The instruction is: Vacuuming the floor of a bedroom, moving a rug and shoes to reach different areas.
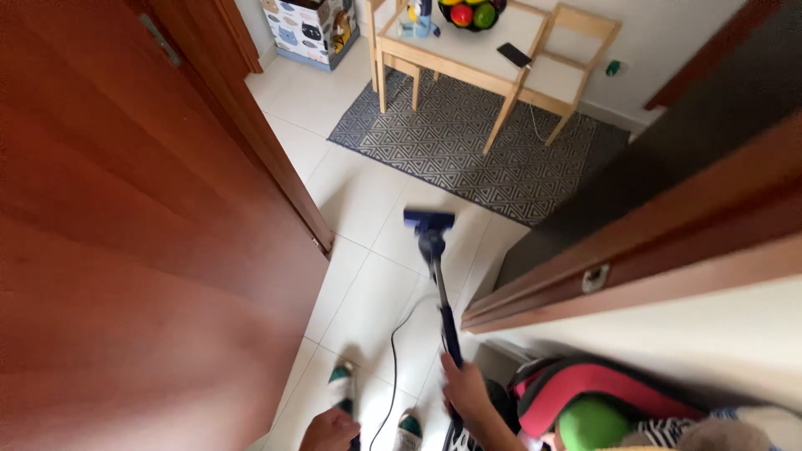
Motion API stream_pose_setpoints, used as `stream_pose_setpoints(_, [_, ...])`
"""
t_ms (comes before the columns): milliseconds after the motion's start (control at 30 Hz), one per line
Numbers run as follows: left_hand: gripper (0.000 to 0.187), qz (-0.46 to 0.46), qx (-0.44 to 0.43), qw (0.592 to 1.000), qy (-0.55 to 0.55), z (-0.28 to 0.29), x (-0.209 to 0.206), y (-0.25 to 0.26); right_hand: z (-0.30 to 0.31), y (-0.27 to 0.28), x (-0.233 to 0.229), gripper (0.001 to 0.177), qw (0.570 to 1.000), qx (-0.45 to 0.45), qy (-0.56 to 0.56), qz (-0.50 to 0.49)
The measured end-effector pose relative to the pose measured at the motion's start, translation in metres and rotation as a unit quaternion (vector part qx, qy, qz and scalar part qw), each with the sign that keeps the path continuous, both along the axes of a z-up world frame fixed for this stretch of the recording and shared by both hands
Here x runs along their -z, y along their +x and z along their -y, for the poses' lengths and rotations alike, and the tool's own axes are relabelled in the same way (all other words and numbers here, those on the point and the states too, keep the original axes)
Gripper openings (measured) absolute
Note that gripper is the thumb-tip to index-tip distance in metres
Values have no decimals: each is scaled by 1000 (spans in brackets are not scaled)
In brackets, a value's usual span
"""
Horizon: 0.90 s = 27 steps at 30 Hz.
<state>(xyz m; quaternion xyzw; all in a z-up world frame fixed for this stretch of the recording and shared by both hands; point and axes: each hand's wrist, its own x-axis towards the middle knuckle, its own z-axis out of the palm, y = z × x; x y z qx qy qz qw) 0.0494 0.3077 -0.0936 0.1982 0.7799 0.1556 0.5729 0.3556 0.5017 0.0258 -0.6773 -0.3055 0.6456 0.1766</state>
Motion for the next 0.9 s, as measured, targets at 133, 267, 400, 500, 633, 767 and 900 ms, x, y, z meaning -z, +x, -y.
stream_pose_setpoints(133, [13,-2,152,982,113,-70,25,1,-2,107,61,73,953,-176,-28,245])
stream_pose_setpoints(267, [19,-258,574,735,252,-150,-20,6,-61,147,36,58,965,-196,-46,168])
stream_pose_setpoints(400, [18,41,137,981,132,-225,-122,14,-121,79,-71,71,946,-269,-27,178])
stream_pose_setpoints(500, [20,-289,539,673,416,-276,-68,15,-142,-5,-120,68,973,-179,-50,137])
stream_pose_setpoints(633, [47,-15,195,959,206,-288,-175,1,-174,-89,-80,66,990,-134,-26,38])
stream_pose_setpoints(767, [31,-150,375,887,225,-268,-120,-10,-202,-160,-35,53,996,-55,-24,-59])
stream_pose_setpoints(900, [30,-58,186,980,49,-232,-139,-26,-225,-209,-16,46,986,-20,-64,-152])
